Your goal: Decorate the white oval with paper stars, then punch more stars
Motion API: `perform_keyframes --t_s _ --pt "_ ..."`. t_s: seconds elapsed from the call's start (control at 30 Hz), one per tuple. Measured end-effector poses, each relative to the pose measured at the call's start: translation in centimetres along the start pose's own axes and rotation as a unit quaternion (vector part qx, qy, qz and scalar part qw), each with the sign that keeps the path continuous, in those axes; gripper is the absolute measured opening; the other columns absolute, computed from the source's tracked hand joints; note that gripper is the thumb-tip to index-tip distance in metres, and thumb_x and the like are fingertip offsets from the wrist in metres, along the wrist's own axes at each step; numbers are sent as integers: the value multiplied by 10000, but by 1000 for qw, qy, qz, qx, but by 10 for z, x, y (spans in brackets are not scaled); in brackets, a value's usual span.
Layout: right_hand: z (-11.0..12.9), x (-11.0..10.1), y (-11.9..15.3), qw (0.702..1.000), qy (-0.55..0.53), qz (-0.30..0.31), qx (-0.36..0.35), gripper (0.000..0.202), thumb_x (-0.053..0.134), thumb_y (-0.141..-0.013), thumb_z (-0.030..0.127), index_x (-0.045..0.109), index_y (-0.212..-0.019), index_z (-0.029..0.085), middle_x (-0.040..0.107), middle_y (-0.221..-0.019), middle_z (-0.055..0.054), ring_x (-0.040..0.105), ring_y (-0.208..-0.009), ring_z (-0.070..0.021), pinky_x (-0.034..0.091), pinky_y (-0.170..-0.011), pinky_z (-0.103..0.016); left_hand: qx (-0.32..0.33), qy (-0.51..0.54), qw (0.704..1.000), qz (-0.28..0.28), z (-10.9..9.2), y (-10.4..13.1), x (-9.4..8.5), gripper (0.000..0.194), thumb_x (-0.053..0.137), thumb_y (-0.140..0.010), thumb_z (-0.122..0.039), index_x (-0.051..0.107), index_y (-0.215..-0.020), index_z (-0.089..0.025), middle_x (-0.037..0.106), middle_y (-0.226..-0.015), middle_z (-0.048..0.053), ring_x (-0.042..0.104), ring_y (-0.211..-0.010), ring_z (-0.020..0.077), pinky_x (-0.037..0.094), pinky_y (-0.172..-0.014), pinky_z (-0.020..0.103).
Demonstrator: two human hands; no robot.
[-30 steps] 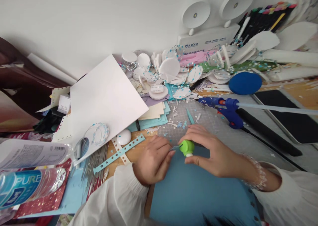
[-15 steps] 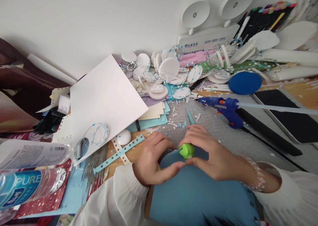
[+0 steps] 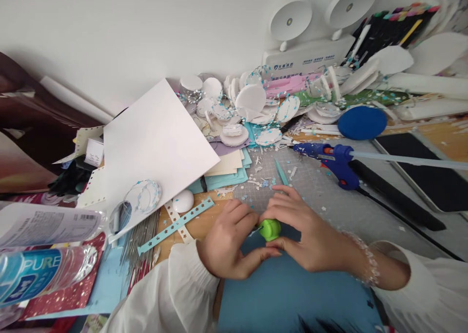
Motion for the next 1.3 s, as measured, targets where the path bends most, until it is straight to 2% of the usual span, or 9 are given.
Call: perform_keyframes --t_s 0.17,0.33,0.53,0.7,0.93,1.03,1.13,1.2,1.3 --pt "-1 -3 0 1000 6 -1 3 205 611 -747 72 558 -903 193 535 -767 18 531 -751 -151 257 -1065 -458 -43 23 999 12 7 0 4 431 554 -876 -559 605 -869 -131 597 -727 71 517 -678 193 399 -617 314" --pt "-3 -3 -2 1000 -1 4 7 150 677 -816 214 566 -915 193 547 -774 16 531 -769 -158 241 -1062 -444 -63 22 997 41 11 -1 4 530 444 -895 -642 599 -860 -137 599 -749 71 531 -702 195 400 -651 318" --pt "-8 -6 -1 1000 5 16 26 267 721 -807 304 570 -996 193 585 -864 -15 508 -882 -197 281 -1006 -424 -66 -38 996 44 16 3 1 504 205 -1039 -348 542 -713 -163 557 -658 33 467 -638 163 355 -666 319" --pt "-13 -11 0 999 3 32 43 272 716 -816 348 568 -983 192 596 -880 -21 499 -886 -200 326 -924 -398 -62 -39 997 22 16 4 -2 497 202 -1040 -346 516 -698 -170 550 -657 31 466 -641 164 361 -665 312" --pt "-10 -8 -1 999 8 39 37 214 711 -819 306 564 -924 192 591 -835 -9 503 -847 -190 322 -938 -408 -54 -38 998 25 15 4 -1 501 204 -1038 -342 547 -720 -162 557 -656 36 470 -631 167 364 -658 321" --pt "-8 -8 -1 999 13 26 32 198 706 -817 284 554 -905 192 581 -823 -6 501 -835 -188 306 -964 -422 -62 -11 998 19 15 3 -2 454 255 -1031 -334 585 -774 -158 584 -704 50 501 -672 176 391 -670 321" --pt "-7 -9 -1 999 16 18 29 159 680 -824 244 544 -886 192 558 -798 -3 492 -816 -186 307 -969 -434 -81 59 995 4 15 1 -5 318 447 -969 -406 624 -964 -142 629 -907 100 572 -835 205 461 -752 334" --pt "-6 -8 -2 999 19 18 27 135 661 -822 215 541 -879 193 547 -786 -1 488 -802 -184 315 -962 -440 -88 89 992 -2 15 0 -6 384 608 -870 -473 615 -1055 -138 628 -1000 122 591 -910 224 492 -798 346" --pt "-6 -7 -2 999 22 22 25 142 664 -803 193 534 -861 194 547 -788 0 487 -792 -180 319 -964 -448 -86 89 992 -3 14 0 -4 489 743 -745 -515 619 -1045 -149 652 -972 107 615 -884 219 512 -789 335"
Point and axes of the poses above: each hand's wrist, its own y-axis away from the middle knuckle, its own x-axis out of the palm, z = x × y, the point moved 7 cm from there along -y, towards the middle knuckle
